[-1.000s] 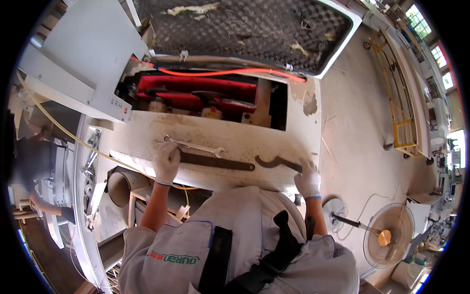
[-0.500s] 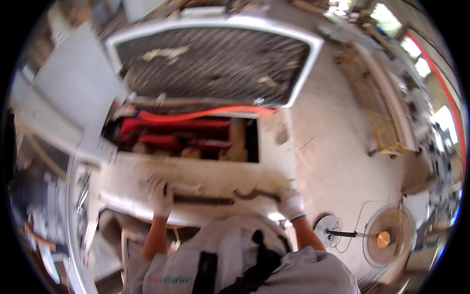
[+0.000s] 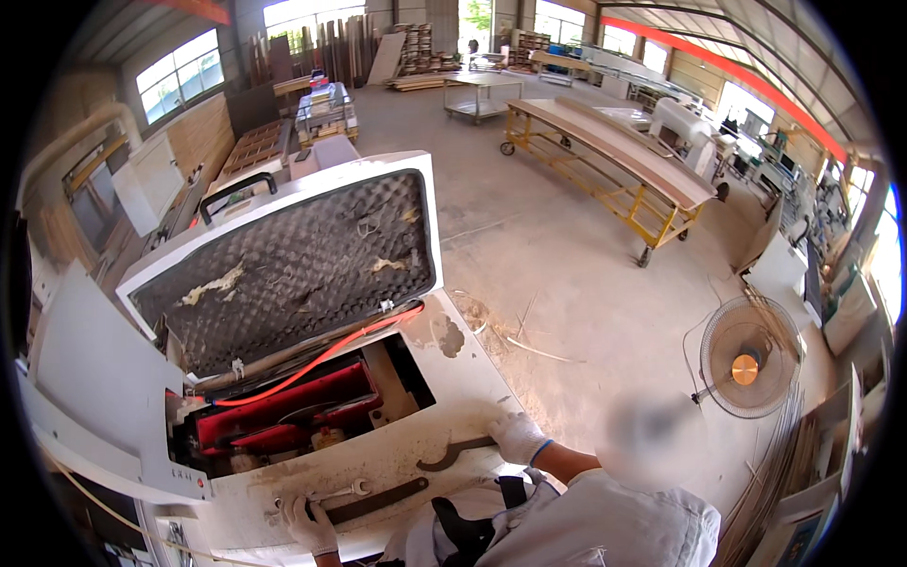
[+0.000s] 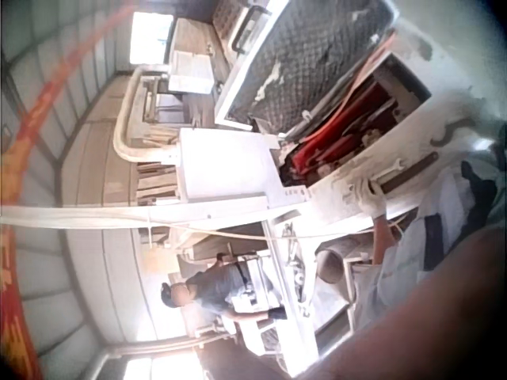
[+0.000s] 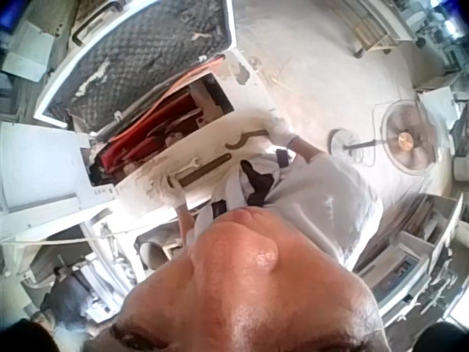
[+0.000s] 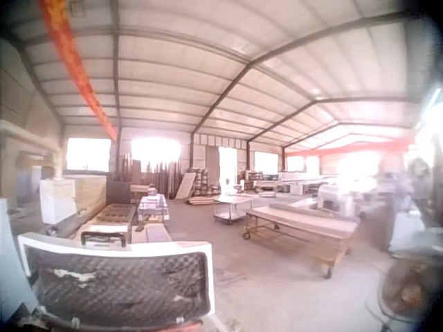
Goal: The person operates a large industrial woodworking machine, placing a large board onto the machine bed and adjusting it. They then use a wrench to tighten a component inside the machine's internal compartment before resuming the operation of the board.
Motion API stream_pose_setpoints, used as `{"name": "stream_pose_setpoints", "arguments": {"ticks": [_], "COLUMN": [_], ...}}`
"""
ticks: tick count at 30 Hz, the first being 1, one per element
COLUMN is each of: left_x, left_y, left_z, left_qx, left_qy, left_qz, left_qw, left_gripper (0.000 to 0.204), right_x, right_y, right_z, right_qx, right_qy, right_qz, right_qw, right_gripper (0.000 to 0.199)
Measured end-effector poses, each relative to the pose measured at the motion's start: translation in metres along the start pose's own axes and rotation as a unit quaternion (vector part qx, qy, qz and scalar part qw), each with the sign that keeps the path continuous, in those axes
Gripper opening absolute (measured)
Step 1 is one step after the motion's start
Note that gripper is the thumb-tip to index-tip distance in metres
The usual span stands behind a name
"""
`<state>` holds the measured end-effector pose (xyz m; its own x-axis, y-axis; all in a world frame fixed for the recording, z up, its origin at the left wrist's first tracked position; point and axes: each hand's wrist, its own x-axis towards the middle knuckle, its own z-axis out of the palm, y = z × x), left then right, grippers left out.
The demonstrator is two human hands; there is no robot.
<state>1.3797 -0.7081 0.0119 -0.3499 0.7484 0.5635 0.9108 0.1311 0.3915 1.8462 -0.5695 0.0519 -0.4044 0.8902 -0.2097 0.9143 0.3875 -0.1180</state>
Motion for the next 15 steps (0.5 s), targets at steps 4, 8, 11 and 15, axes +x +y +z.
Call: {"name": "stream_pose_setpoints", "arguments": {"ticks": [4,8,11,15], "left_x": [0.000,-0.001,-0.002,0.000], "left_y": [0.001,-0.003,0.003,0.007], "left_z": [-0.001,0.001,-0.003,-0.004], "left_qx": [-0.009,-0.005,0.023,0.013], "left_qy": [-0.008,-0.012,-0.013,-0.008], "left_qz": [-0.010,0.002,-0.007,0.009], "left_qw": [1.000,1.000,1.000,1.000], "left_gripper": [0.023,0.023,0.024,0.026], "right_x": [-0.001,-0.015,-0.021,-0.022], "right_y": [0.000,-0.006,-0.007,-0.001], "right_z": [-0.006,-0.005,0.008,0.015], "right_qx": [0.028,0.053,0.053,0.121], "right_qy": [0.015,0.028,0.014,0.060], "right_qz": [-0.031,-0.031,-0.041,-0.029], "right_qw": [0.999,0.998,0.998,0.990], "right_gripper": [0.034,0.035,0.035,0.030]}}
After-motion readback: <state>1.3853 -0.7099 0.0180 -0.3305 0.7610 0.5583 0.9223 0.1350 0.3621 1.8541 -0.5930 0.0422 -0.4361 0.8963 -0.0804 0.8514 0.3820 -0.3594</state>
